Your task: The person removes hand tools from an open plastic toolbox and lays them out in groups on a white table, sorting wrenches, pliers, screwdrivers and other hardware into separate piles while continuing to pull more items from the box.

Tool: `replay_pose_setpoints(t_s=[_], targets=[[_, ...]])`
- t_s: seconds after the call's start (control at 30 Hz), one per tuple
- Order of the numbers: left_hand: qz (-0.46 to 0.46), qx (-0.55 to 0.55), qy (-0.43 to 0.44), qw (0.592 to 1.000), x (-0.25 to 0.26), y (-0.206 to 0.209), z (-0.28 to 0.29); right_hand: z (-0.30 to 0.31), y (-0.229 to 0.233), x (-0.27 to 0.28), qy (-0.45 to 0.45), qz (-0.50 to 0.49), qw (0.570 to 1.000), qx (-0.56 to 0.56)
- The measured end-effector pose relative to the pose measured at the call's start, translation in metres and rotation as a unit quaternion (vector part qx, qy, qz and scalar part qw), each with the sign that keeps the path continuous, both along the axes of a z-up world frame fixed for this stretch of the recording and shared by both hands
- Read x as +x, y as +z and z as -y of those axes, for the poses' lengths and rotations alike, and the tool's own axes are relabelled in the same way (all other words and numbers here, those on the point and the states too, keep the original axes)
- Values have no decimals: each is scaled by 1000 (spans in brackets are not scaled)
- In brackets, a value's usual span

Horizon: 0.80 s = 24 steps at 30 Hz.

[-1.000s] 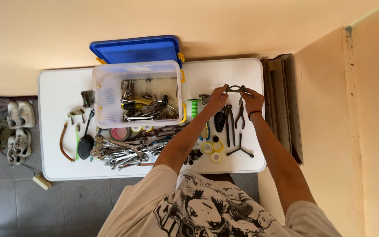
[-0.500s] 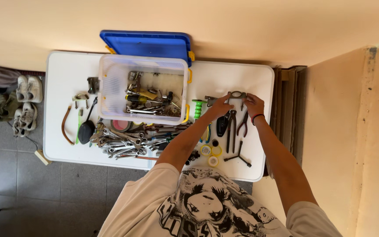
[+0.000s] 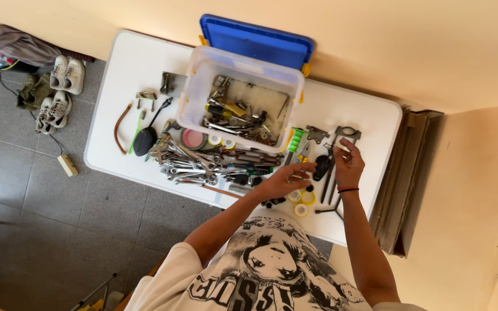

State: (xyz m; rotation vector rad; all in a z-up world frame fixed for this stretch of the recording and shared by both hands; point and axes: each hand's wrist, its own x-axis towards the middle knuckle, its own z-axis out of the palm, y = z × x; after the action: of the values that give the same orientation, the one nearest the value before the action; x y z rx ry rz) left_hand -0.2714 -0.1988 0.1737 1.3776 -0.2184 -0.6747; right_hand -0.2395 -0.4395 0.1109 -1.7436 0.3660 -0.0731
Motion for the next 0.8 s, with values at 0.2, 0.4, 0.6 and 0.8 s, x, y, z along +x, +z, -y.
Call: replay_pose_setpoints(t_s=[0.2, 0.4, 0.6, 0.8], targets=[[96, 37, 108, 989, 5, 46, -111, -100, 97, -5, 89, 137, 987, -9], [315, 223, 179, 905, 54, 64, -215, -183, 131, 36, 224, 159, 948, -162], [369, 387, 27, 845, 129, 13, -274, -236, 68, 94, 366, 4, 884, -290], [314, 526, -186, 768, 197, -73, -273, -276, -19, 147, 438, -23, 809, -390]])
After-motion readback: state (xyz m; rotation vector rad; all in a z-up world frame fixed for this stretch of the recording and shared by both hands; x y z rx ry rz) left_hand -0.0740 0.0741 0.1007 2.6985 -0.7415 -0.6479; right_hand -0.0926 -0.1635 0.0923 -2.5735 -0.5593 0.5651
